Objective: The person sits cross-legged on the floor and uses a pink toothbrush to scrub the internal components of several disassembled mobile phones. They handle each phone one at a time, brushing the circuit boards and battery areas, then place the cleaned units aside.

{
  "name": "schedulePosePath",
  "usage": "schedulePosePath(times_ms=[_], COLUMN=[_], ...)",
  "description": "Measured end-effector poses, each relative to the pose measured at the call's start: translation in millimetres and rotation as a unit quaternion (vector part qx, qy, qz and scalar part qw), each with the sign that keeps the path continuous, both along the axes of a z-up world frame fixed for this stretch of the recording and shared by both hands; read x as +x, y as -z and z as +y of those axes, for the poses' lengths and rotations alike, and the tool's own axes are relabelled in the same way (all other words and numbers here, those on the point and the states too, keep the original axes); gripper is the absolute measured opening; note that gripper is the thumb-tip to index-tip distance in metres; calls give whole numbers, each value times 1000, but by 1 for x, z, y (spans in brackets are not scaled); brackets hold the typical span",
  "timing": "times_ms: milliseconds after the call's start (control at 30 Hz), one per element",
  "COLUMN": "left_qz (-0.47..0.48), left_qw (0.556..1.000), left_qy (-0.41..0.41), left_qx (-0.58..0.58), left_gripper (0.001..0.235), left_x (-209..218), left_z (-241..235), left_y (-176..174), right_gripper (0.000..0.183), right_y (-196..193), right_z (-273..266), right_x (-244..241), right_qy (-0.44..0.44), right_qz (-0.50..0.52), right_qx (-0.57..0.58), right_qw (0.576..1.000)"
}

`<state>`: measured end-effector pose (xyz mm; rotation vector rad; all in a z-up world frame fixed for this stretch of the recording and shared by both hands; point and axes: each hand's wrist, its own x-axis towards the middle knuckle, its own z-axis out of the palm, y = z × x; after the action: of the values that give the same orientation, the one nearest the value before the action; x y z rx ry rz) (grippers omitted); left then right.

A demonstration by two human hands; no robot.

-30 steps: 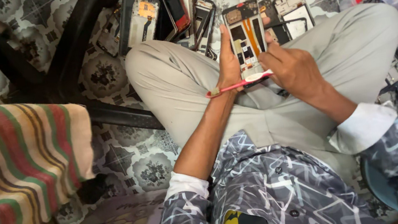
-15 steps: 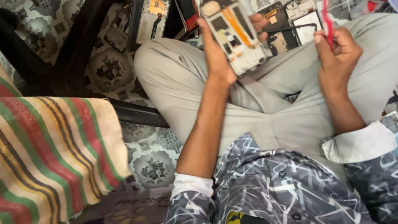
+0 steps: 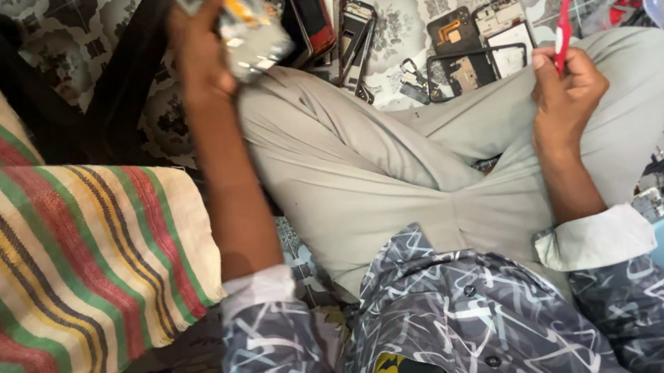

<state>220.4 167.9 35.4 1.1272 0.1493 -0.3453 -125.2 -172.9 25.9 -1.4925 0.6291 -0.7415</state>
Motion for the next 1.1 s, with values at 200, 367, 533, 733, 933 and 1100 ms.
schedulePosePath(times_ms=[200,367,533,733,933,1100], left_qz=[-123,-52,-43,-210,-216,-243], left_qw=[992,983,945,899,793,789], left_qy=[12,38,81,49,111,110], left_qx=[33,170,313,382,558,554], left_gripper=[28,33,28,27,33,33], left_x=[73,80,42,39,30,22], left_z=[61,68,55,47,49,31], left_y=[57,102,140,140,105,57], right_gripper=[7,15,18,18,10,6], right_y=[2,4,8,11,26,61], right_z=[-2,-3,-6,-8,-28,-91], right_x=[-2,-3,-1,0,5,51], right_qy=[30,32,34,37,17,-17], right_qz=[-42,-78,-94,-95,-75,99], right_qx=[34,47,57,58,24,-42], right_qw=[998,995,993,993,997,994])
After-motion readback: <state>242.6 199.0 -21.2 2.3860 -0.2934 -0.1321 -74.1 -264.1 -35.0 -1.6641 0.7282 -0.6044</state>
